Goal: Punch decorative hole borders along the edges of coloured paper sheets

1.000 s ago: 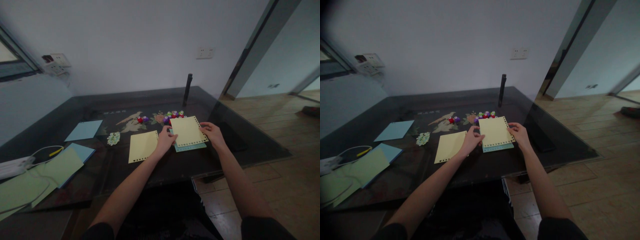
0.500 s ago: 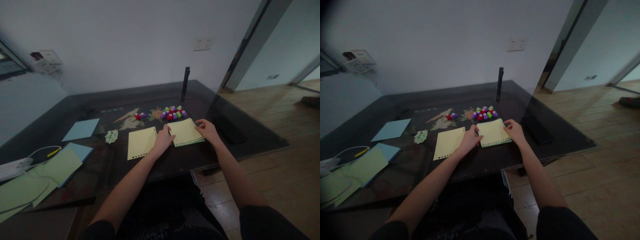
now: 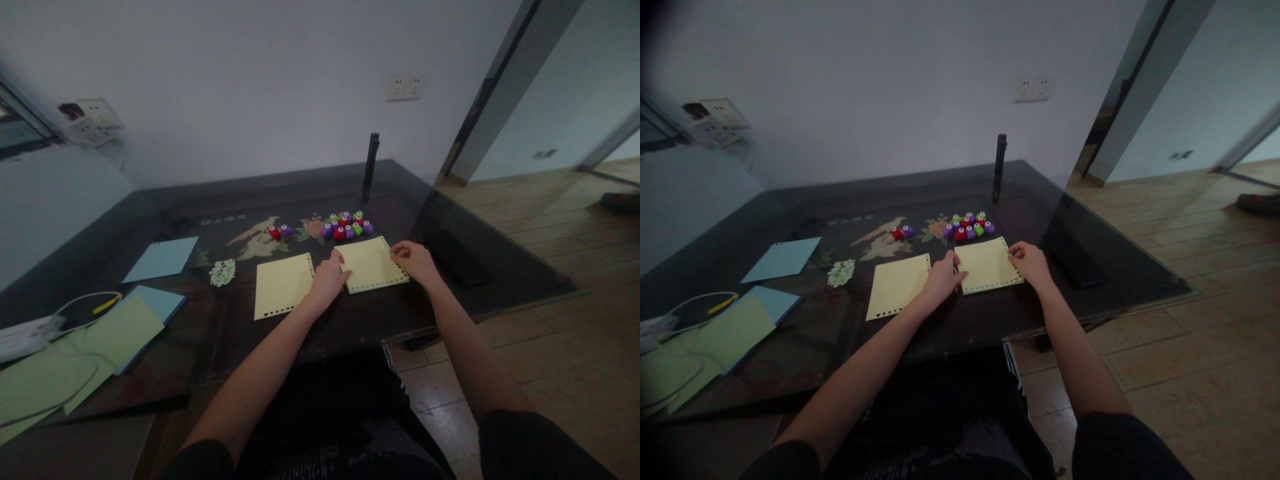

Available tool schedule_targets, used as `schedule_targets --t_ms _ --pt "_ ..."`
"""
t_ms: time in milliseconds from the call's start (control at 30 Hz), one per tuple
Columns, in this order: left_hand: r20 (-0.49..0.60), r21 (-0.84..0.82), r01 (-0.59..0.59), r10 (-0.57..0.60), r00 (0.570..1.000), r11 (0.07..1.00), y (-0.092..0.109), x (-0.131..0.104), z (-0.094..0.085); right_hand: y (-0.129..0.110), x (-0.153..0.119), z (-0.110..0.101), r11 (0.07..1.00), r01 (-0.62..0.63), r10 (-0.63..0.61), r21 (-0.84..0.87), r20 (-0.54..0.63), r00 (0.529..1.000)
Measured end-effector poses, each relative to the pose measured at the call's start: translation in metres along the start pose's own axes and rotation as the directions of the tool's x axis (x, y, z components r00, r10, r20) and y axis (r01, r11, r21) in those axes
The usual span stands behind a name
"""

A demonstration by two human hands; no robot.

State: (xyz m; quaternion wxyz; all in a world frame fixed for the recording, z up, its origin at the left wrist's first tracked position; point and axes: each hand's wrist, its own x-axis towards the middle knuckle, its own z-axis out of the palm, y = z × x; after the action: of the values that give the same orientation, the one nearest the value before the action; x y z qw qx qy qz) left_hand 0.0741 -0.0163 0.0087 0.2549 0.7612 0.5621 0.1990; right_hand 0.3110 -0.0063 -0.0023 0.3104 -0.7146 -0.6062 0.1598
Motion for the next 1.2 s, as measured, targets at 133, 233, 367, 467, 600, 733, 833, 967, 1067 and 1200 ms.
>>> schedule_targets --t_ms 133,233,367,467,600,733,833,967,1067,1200 --pt "0.006 0.013 -0.029 0.029 1.0 1.0 -0.001 0.001 0.002 0.0 0.0 0.0 1.0 -0.004 0.004 -0.013 0.012 1.0" --pt "0.009 0.026 -0.026 0.026 1.0 0.999 -0.002 0.001 0.002 0.002 0.0 0.001 1.0 0.002 -0.002 -0.02 0.016 1.0" --pt "0.014 0.056 -0.037 0.036 0.999 0.998 -0.003 0.002 0.003 0.003 0.002 0.002 0.999 0.003 -0.002 -0.044 0.012 1.0" --pt "0.006 0.083 -0.055 0.055 0.998 0.995 -0.004 0.002 0.004 0.004 0.002 0.003 0.998 0.006 -0.005 -0.061 0.013 1.0" --pt "0.003 0.1 -0.062 0.062 0.998 0.993 -0.004 0.001 0.004 0.005 0.001 0.004 0.991 0.06 -0.062 -0.117 -0.011 0.998" --pt "0.003 0.106 -0.047 0.047 0.999 0.993 -0.002 0.001 0.004 0.008 0.002 0.006 0.977 0.139 -0.146 -0.164 -0.033 0.989" --pt "0.007 0.114 -0.05 0.05 0.999 0.992 0.001 -0.002 0.0 0.01 0.002 0.006 0.978 0.136 -0.143 -0.16 -0.035 0.989" --pt "0.028 0.108 -0.085 0.083 0.996 0.991 0.011 -0.012 -0.017 0.013 0.004 0.004 0.983 0.137 -0.146 -0.126 -0.066 0.987" --pt "-0.003 0.065 -0.138 0.139 0.99 0.988 0.016 -0.023 -0.041 0.013 0.005 0.002 0.985 0.151 -0.159 -0.087 -0.096 0.983" --pt "-0.079 0.05 -0.203 0.206 0.975 0.978 -0.006 -0.028 -0.08 0.001 0.002 -0.001 0.986 0.162 -0.164 -0.029 -0.115 0.98"
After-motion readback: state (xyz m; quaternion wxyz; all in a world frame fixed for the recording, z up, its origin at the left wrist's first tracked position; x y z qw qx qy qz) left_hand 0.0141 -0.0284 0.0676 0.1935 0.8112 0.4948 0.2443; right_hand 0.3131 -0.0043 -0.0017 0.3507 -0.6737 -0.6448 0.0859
